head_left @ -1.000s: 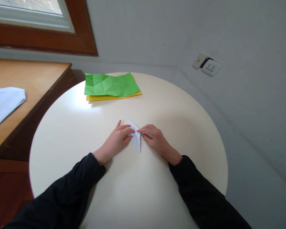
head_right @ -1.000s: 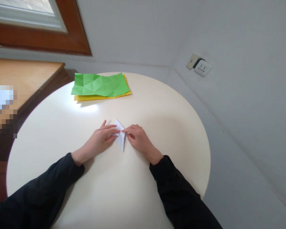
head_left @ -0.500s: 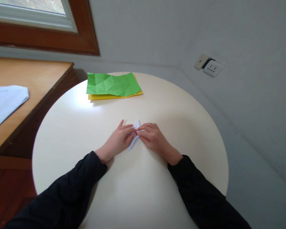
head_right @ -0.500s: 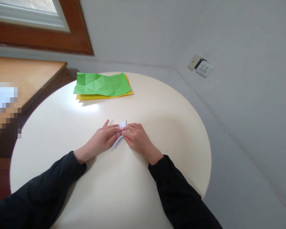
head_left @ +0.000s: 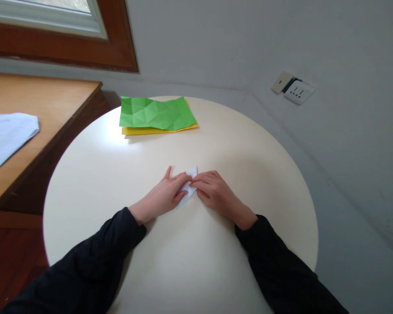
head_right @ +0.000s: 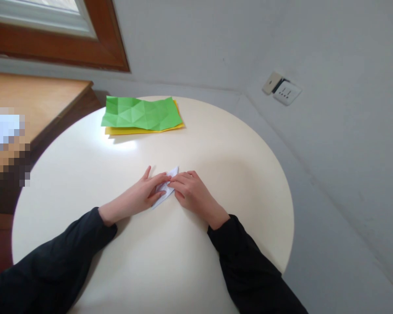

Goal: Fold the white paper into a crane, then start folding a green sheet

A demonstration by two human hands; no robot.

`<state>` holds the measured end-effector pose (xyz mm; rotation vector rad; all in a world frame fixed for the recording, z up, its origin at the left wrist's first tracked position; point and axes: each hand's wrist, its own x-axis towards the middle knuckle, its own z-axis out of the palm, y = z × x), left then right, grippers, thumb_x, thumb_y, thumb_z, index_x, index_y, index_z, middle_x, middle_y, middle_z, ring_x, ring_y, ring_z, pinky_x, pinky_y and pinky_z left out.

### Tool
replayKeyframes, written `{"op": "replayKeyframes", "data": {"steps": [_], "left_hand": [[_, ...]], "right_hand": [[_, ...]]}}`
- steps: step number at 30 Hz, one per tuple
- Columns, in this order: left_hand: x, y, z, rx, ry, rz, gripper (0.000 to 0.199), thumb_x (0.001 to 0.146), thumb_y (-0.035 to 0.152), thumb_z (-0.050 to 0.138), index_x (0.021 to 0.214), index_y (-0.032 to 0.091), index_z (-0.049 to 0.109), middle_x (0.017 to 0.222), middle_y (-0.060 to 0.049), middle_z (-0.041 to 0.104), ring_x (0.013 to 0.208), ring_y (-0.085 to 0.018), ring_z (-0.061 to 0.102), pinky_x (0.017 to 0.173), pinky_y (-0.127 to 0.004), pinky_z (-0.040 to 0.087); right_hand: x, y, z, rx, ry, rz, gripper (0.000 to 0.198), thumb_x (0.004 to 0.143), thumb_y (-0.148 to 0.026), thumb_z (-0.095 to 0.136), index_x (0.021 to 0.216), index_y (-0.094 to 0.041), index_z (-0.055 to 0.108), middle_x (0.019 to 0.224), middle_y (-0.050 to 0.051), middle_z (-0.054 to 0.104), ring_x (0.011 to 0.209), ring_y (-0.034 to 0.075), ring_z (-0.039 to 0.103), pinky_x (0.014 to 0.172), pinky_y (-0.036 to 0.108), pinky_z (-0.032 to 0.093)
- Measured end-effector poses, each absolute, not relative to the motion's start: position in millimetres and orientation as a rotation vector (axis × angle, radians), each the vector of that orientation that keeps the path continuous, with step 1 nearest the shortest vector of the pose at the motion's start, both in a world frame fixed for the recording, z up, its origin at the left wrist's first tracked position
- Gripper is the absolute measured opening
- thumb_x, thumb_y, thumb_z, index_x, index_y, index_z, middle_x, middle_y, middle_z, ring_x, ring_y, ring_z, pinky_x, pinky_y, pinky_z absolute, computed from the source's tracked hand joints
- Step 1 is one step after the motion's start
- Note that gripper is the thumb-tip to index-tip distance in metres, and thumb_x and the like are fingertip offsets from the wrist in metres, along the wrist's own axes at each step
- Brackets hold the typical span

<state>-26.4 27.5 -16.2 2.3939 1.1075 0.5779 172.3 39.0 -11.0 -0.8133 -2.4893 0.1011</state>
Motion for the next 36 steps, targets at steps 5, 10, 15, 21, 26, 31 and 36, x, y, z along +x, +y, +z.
{"op": "replayKeyframes", "data": {"steps": [5,10,15,21,26,31,36], "left_hand": [[-27.0,27.8,-18.1,2.525,1.086,0.558,0.033,0.088,0.015,0.036,0.12,0.02,0.043,0.119,-0.009,0.059,0.122,-0.022,0.049,0.113,-0.056,0.011],[-23.9,23.9,-13.2,2.558,1.104,0.537,0.035,0.089,0.009,0.03,0.12,0.017,0.043,0.116,-0.01,0.061,0.122,-0.02,0.05,0.113,-0.054,0.011],[-24.1,22.9,-14.0,2.553,1.074,0.495,0.03,0.091,0.015,0.031,0.12,0.018,0.04,0.122,-0.012,0.057,0.123,-0.021,0.049,0.112,-0.056,0.013],[-27.2,24.4,-13.1,2.547,1.041,0.427,0.026,0.091,0.015,0.031,0.115,0.018,0.041,0.124,-0.012,0.055,0.125,-0.021,0.046,0.112,-0.056,0.013],[-28.8,24.2,-9.7,2.535,1.017,0.409,0.029,0.089,0.012,0.03,0.116,0.017,0.039,0.125,-0.013,0.053,0.126,-0.021,0.045,0.113,-0.055,0.011],[-31.9,25.2,-10.2,2.496,0.977,0.43,0.034,0.086,0.008,0.033,0.117,0.019,0.037,0.124,-0.01,0.053,0.121,-0.021,0.05,0.113,-0.054,0.011],[-33.6,26.6,-9.9,2.498,0.94,0.443,0.03,0.087,0.011,0.034,0.116,0.02,0.039,0.123,-0.01,0.054,0.121,-0.021,0.049,0.114,-0.053,0.012]], "right_hand": [[174.5,39.7,-8.9,-0.804,-2.51,0.117,0.02,0.087,-0.009,0.049,0.09,-0.02,0.065,0.093,0.005,0.07,0.09,0.018,0.06,0.08,0.034,0.04],[171.4,37.1,-9.8,-0.776,-2.537,0.118,0.02,0.089,-0.012,0.048,0.089,-0.02,0.066,0.085,0.004,0.068,0.085,0.017,0.059,0.078,0.032,0.041],[174.9,40.6,-16.6,-0.747,-2.455,0.273,0.016,0.088,-0.016,0.053,0.086,-0.02,0.068,0.089,0.005,0.068,0.085,0.016,0.059,0.076,0.031,0.042],[178.1,48.6,-23.2,-0.755,-2.38,0.478,0.013,0.086,-0.025,0.058,0.082,-0.024,0.07,0.09,0.003,0.068,0.085,0.016,0.061,0.079,0.032,0.045],[177.2,50.9,-24.4,-0.738,-2.332,0.603,0.013,0.085,-0.026,0.059,0.08,-0.023,0.071,0.088,0.004,0.068,0.083,0.016,0.061,0.079,0.033,0.048],[175.6,49.2,-18.8,-0.787,-2.29,0.714,0.009,0.082,-0.022,0.063,0.076,-0.023,0.07,0.087,0.003,0.068,0.083,0.016,0.061,0.08,0.034,0.047],[172.1,44.8,-9.3,-0.89,-2.212,0.852,0.009,0.078,-0.014,0.066,0.072,-0.022,0.068,0.083,0.002,0.067,0.084,0.016,0.061,0.081,0.032,0.046]]}}
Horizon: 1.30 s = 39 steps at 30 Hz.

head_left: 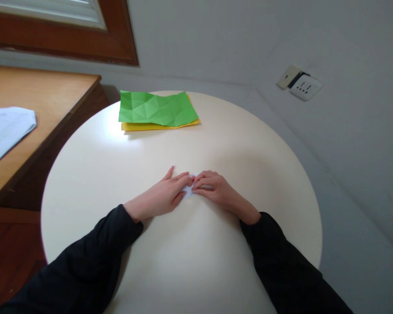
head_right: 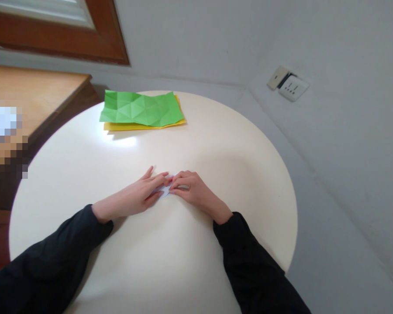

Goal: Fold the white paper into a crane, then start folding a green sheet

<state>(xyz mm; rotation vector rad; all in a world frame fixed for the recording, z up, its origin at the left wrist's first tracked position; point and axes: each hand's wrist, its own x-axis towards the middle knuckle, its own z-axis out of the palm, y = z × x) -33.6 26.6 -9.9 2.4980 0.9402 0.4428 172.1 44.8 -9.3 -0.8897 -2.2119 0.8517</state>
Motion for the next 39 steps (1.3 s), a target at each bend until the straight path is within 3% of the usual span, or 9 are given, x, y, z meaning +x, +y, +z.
{"op": "replayKeyframes", "data": {"steps": [8,17,39], "left_hand": [[-33.0,27.1,-11.7,2.484,0.961,0.448,0.032,0.088,0.012,0.034,0.119,0.019,0.038,0.125,-0.01,0.054,0.118,-0.02,0.053,0.114,-0.053,0.011],[-32.7,26.3,-9.2,2.459,0.975,0.442,0.021,0.093,0.026,0.034,0.113,0.021,0.038,0.123,-0.009,0.057,0.113,-0.02,0.056,0.114,-0.052,0.011],[-32.9,27.8,-11.2,2.446,0.984,0.441,0.02,0.088,0.017,0.037,0.108,0.022,0.038,0.121,-0.007,0.057,0.111,-0.018,0.057,0.114,-0.05,0.015]], "right_hand": [[168.8,43.8,-10.1,-1.041,-2.232,0.785,0.011,0.076,-0.011,0.066,0.072,-0.021,0.068,0.084,0.002,0.066,0.084,0.016,0.058,0.082,0.035,0.041],[165.7,44.3,-8.7,-1.073,-2.266,0.73,0.011,0.078,-0.013,0.063,0.071,-0.021,0.065,0.081,0.002,0.065,0.081,0.016,0.057,0.079,0.033,0.04],[158.2,41.7,-8.9,-1.164,-2.267,0.65,0.011,0.077,-0.013,0.062,0.068,-0.02,0.06,0.079,0.003,0.063,0.079,0.016,0.057,0.076,0.031,0.041]]}}
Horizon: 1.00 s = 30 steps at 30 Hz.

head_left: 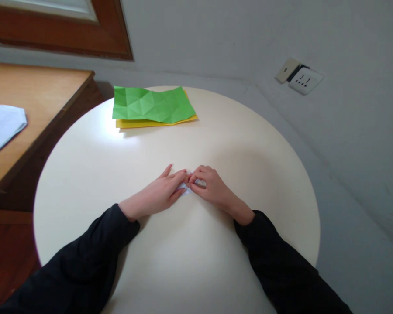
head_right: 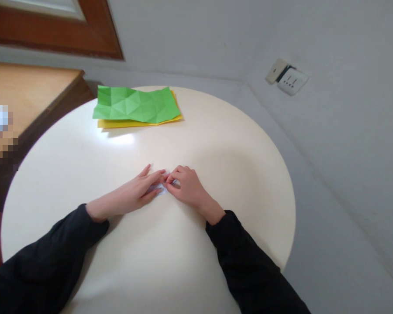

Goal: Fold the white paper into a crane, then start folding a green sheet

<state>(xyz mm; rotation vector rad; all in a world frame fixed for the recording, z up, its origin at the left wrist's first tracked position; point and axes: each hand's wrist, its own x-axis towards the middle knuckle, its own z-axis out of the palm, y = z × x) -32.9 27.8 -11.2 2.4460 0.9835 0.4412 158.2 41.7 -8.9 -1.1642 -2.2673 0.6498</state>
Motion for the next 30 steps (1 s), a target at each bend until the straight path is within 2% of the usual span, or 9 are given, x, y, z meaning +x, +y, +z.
{"op": "replayKeyframes", "data": {"steps": [6,14,25,30], "left_hand": [[-31.6,27.1,-5.1,2.391,0.982,0.407,0.015,0.092,0.019,0.03,0.105,0.022,0.037,0.115,-0.005,0.06,0.109,-0.017,0.057,0.114,-0.051,0.013],[-31.7,27.8,-4.9,2.403,0.977,0.411,0.015,0.091,0.024,0.034,0.106,0.022,0.037,0.114,-0.006,0.06,0.108,-0.017,0.058,0.114,-0.051,0.014],[-33.1,28.9,-11.1,2.414,0.97,0.419,0.02,0.087,0.016,0.037,0.106,0.021,0.04,0.113,-0.007,0.06,0.124,-0.019,0.047,0.114,-0.051,0.017],[-32.6,29.4,-10.8,2.406,0.967,0.432,0.02,0.087,0.017,0.038,0.106,0.022,0.042,0.112,-0.006,0.06,0.123,-0.019,0.048,0.114,-0.051,0.017]], "right_hand": [[158.0,40.9,-9.1,-1.193,-2.263,0.653,0.011,0.075,-0.012,0.062,0.068,-0.02,0.06,0.08,0.003,0.062,0.08,0.017,0.057,0.076,0.031,0.041],[157.5,41.2,-8.6,-1.184,-2.266,0.639,0.013,0.075,-0.011,0.062,0.067,-0.02,0.058,0.078,0.002,0.062,0.079,0.017,0.057,0.076,0.031,0.041],[157.1,41.5,-10.2,-1.19,-2.27,0.609,0.013,0.076,-0.013,0.062,0.065,-0.019,0.057,0.076,0.003,0.061,0.076,0.016,0.056,0.073,0.03,0.04],[156.8,41.6,-10.5,-1.209,-2.273,0.602,0.013,0.077,-0.015,0.062,0.065,-0.02,0.057,0.076,0.002,0.06,0.076,0.016,0.055,0.073,0.03,0.04]]}}
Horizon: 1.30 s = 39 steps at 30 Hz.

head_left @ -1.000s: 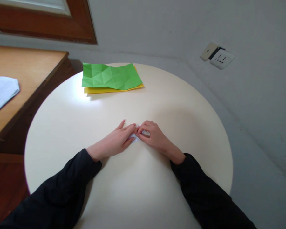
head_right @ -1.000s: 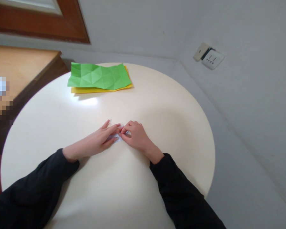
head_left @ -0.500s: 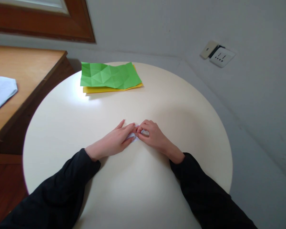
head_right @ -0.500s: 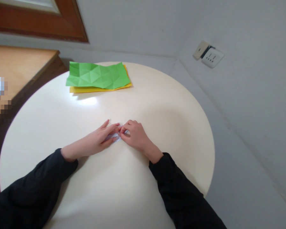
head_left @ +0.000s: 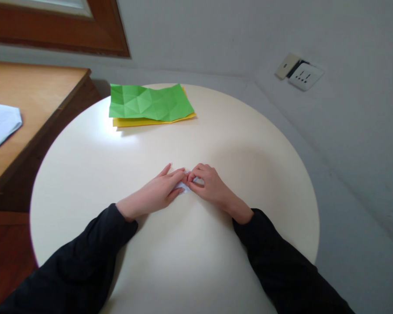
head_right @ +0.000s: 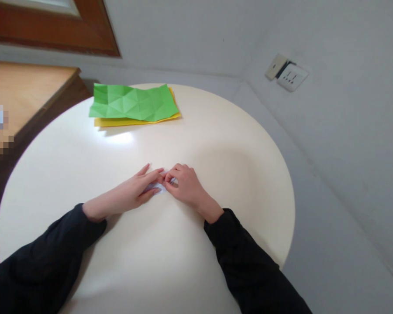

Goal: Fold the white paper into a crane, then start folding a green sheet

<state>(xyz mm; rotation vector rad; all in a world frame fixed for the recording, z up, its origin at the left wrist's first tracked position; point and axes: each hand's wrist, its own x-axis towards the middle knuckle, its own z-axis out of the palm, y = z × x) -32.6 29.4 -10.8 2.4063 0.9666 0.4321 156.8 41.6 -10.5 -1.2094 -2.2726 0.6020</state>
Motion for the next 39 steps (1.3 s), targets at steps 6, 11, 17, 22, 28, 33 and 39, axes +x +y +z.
{"op": "replayKeyframes", "data": {"steps": [6,11,17,22,28,33,39], "left_hand": [[-34.0,26.7,-6.0,2.378,0.968,0.467,0.028,0.089,0.014,0.031,0.113,0.021,0.046,0.118,-0.005,0.062,0.131,-0.018,0.04,0.115,-0.052,0.01],[-41.5,15.9,1.0,2.414,0.998,0.4,0.038,0.09,0.016,0.033,0.127,0.019,0.043,0.134,-0.008,0.052,0.134,-0.02,0.034,0.114,-0.054,0.006],[-51.1,9.5,0.4,2.465,0.923,0.367,0.041,0.091,0.017,0.036,0.13,0.023,0.046,0.14,-0.006,0.046,0.136,-0.019,0.031,0.115,-0.051,0.01],[-51.2,8.6,-4.6,2.566,0.911,0.371,0.039,0.09,0.016,0.035,0.126,0.02,0.051,0.14,-0.009,0.045,0.135,-0.019,0.033,0.115,-0.05,0.014],[-50.2,6.6,-6.0,2.6,0.92,0.356,0.039,0.089,0.014,0.036,0.125,0.017,0.053,0.14,-0.011,0.045,0.134,-0.02,0.035,0.114,-0.049,0.016],[-50.8,6.7,-4.0,2.577,0.924,0.349,0.041,0.089,0.015,0.038,0.128,0.018,0.049,0.14,-0.009,0.045,0.134,-0.02,0.033,0.114,-0.049,0.016],[-48.9,5.4,-4.2,2.596,0.952,0.32,0.046,0.09,0.018,0.038,0.136,0.02,0.039,0.141,-0.009,0.044,0.134,-0.021,0.034,0.114,-0.051,0.015]], "right_hand": [[156.9,40.8,-9.9,-1.2,-2.268,0.605,0.013,0.077,-0.015,0.062,0.066,-0.02,0.057,0.076,0.002,0.06,0.076,0.016,0.055,0.073,0.03,0.04],[157.7,41.0,-10.0,-1.206,-2.267,0.61,0.012,0.077,-0.016,0.063,0.067,-0.019,0.058,0.077,0.003,0.06,0.075,0.016,0.054,0.072,0.03,0.039],[159.2,41.8,-10.2,-1.206,-2.274,0.649,0.012,0.076,-0.017,0.065,0.067,-0.019,0.058,0.078,0.003,0.06,0.077,0.016,0.055,0.075,0.031,0.039],[159.0,39.7,-7.6,-1.217,-2.257,0.661,0.011,0.075,-0.016,0.066,0.067,-0.019,0.059,0.078,0.003,0.061,0.078,0.017,0.056,0.075,0.031,0.04],[162.3,40.5,-5.7,-1.169,-2.201,0.763,0.012,0.077,-0.013,0.062,0.067,-0.018,0.058,0.076,0.002,0.059,0.076,0.015,0.056,0.074,0.029,0.042],[164.1,39.9,-4.5,-1.143,-2.135,0.821,0.014,0.076,-0.01,0.059,0.065,-0.017,0.056,0.075,0.002,0.056,0.073,0.013,0.055,0.07,0.026,0.043],[163.1,40.0,-3.4,-1.146,-2.133,0.841,0.014,0.075,-0.008,0.059,0.065,-0.018,0.056,0.075,0.001,0.055,0.073,0.013,0.055,0.07,0.026,0.043]]}}
